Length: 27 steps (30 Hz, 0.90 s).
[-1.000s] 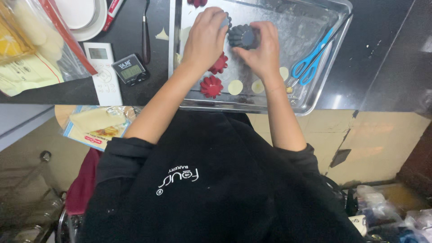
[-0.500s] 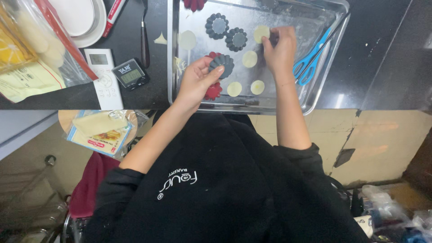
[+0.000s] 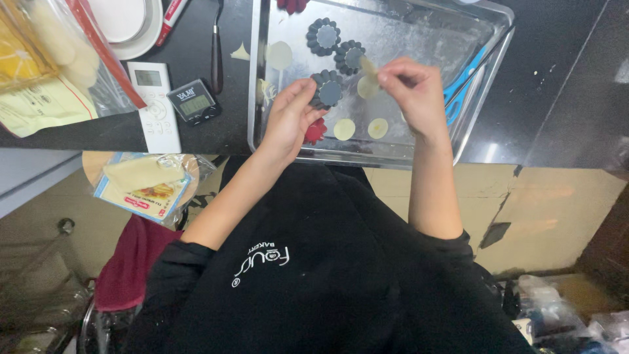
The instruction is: The person separates small circular dough pieces from a sheet and places them on a metal tray. They use a brush to apply a liquid to the dough circles, then press each into a flower-shaped mold, remove the shaped dough, and repeat the process with additional pieces.
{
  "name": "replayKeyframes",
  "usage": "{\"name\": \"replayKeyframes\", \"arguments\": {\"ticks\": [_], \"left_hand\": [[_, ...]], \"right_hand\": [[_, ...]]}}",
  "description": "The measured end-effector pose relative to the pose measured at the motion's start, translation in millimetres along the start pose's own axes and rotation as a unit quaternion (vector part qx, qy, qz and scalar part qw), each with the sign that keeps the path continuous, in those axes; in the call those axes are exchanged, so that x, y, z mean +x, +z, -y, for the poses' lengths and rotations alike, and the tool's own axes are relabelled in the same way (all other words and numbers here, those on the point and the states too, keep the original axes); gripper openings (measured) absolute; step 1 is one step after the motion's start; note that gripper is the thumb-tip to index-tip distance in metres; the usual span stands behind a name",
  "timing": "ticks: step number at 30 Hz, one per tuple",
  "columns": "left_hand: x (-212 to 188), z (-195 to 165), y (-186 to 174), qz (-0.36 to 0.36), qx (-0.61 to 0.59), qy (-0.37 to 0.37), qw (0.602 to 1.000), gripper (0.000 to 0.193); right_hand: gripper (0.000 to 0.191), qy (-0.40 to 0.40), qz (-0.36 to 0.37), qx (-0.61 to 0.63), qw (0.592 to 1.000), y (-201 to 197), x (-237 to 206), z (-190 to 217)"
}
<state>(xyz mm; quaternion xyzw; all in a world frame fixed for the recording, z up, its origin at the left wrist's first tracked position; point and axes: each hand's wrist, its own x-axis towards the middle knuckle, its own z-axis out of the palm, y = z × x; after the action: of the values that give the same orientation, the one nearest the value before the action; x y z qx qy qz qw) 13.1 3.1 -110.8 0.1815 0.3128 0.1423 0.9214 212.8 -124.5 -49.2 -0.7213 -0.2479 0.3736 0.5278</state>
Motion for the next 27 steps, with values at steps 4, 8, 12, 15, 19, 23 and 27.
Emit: {"name": "replayKeyframes", "arguments": {"ticks": [4,8,12,15,19,23,27], "left_hand": [[-4.8,-0.2,13.5,0.034,-0.011,-0.009,0.999,0.021],[-14.5,-8.0,27.9,0.068,-0.024,-0.01,0.997,0.02],[-21.8,-16.0,38.0,0.082,-0.009,-0.01,0.996,0.02],[-25.1,-19.4,41.1,0.1,-0.017,-0.014,0.995,0.02],[-28.6,-20.8,42.3,0.104,-0.019,-0.017,0.994,0.019],[-32.1,-19.8,44.6,0.109,-0.002,-0.005,0.994,0.021],[-36.0,-18.6,48.4,0.119,0.022,0.013,0.993,0.022]], "right_hand": [[0.003,-0.027,0.044,0.043,0.998,25.9,-29.4,20.5],[0.006,-0.063,-0.008,0.074,0.995,36.9,-32.7,26.6],[0.008,-0.066,-0.024,0.097,0.993,33.9,-35.6,25.4],[0.008,-0.072,-0.025,0.106,0.991,31.3,-39.4,24.2],[0.008,-0.062,-0.029,0.116,0.991,32.2,-41.5,26.8],[0.018,-0.107,-0.039,0.103,0.988,39.2,-46.6,34.7],[0.04,-0.12,-0.024,0.048,0.991,46.4,-53.1,42.6]]}}
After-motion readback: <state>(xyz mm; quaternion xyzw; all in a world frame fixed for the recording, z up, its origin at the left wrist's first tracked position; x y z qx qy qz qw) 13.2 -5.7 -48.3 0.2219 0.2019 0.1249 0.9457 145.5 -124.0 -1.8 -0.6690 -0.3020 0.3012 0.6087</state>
